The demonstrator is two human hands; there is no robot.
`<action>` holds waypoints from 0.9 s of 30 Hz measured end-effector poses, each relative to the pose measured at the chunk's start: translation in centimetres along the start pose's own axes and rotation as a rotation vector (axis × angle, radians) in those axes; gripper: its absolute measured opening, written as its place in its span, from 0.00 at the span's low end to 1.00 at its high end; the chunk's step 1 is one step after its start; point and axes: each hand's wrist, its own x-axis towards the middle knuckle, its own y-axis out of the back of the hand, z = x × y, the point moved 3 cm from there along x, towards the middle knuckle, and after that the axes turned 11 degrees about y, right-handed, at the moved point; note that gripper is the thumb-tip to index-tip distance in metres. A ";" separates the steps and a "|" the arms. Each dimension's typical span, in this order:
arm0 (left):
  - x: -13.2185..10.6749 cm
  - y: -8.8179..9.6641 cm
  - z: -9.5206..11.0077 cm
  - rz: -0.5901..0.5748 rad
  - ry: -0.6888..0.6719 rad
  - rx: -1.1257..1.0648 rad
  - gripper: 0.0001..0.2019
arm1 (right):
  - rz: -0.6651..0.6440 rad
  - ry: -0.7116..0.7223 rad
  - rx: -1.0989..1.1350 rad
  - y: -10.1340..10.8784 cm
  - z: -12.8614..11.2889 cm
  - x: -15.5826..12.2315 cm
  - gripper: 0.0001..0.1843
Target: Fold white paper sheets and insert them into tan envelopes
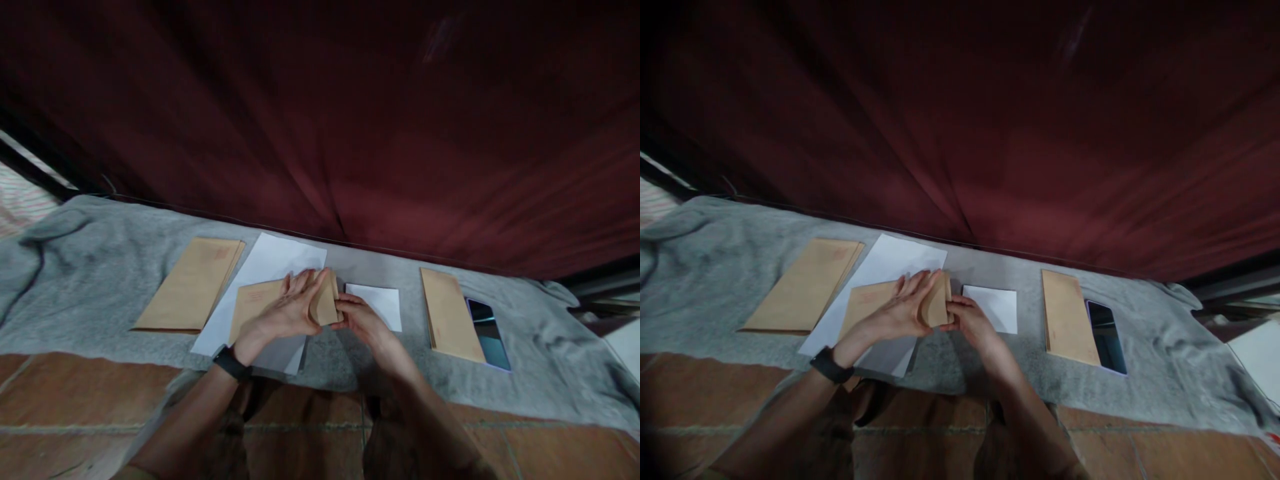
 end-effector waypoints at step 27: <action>0.2 0.7 0.5 0.019 -0.063 0.069 0.59 | -0.028 0.153 -0.255 1.4 -0.2 0.6 0.13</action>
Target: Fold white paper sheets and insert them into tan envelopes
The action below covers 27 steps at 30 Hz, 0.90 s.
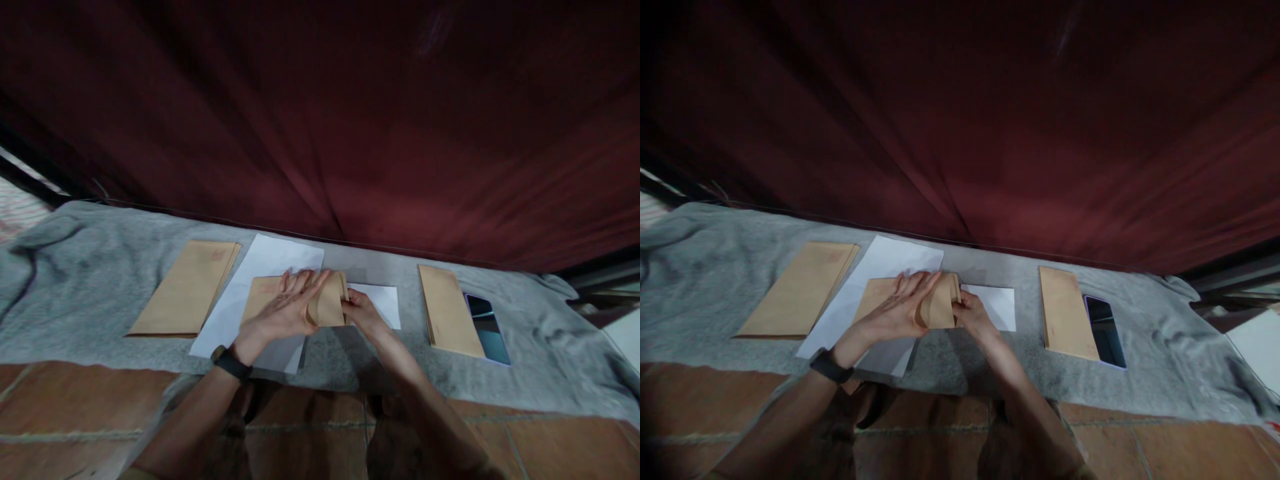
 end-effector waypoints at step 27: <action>0.3 -0.8 0.3 0.064 -0.036 0.071 0.55 | 0.055 0.184 -0.213 0.5 -1.7 -0.5 0.08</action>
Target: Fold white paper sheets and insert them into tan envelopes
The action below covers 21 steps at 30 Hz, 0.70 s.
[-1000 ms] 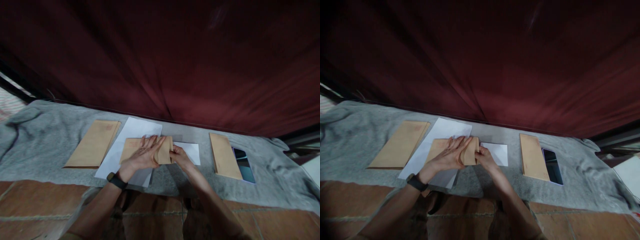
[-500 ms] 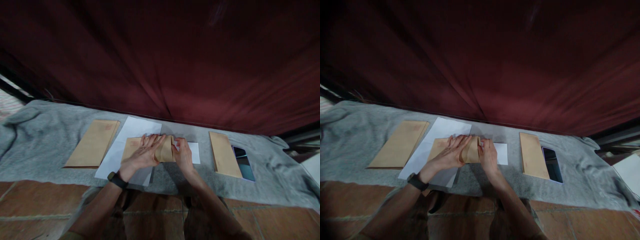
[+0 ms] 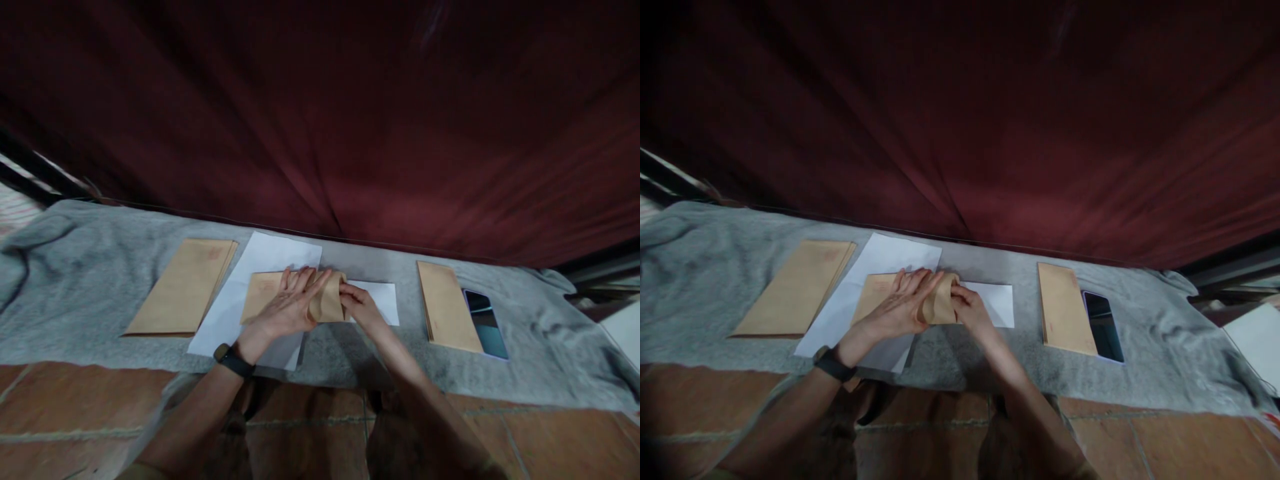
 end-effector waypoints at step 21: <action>-0.3 1.0 -1.9 0.081 -0.004 0.080 0.55 | -0.036 -0.349 0.625 -0.5 0.5 0.2 0.16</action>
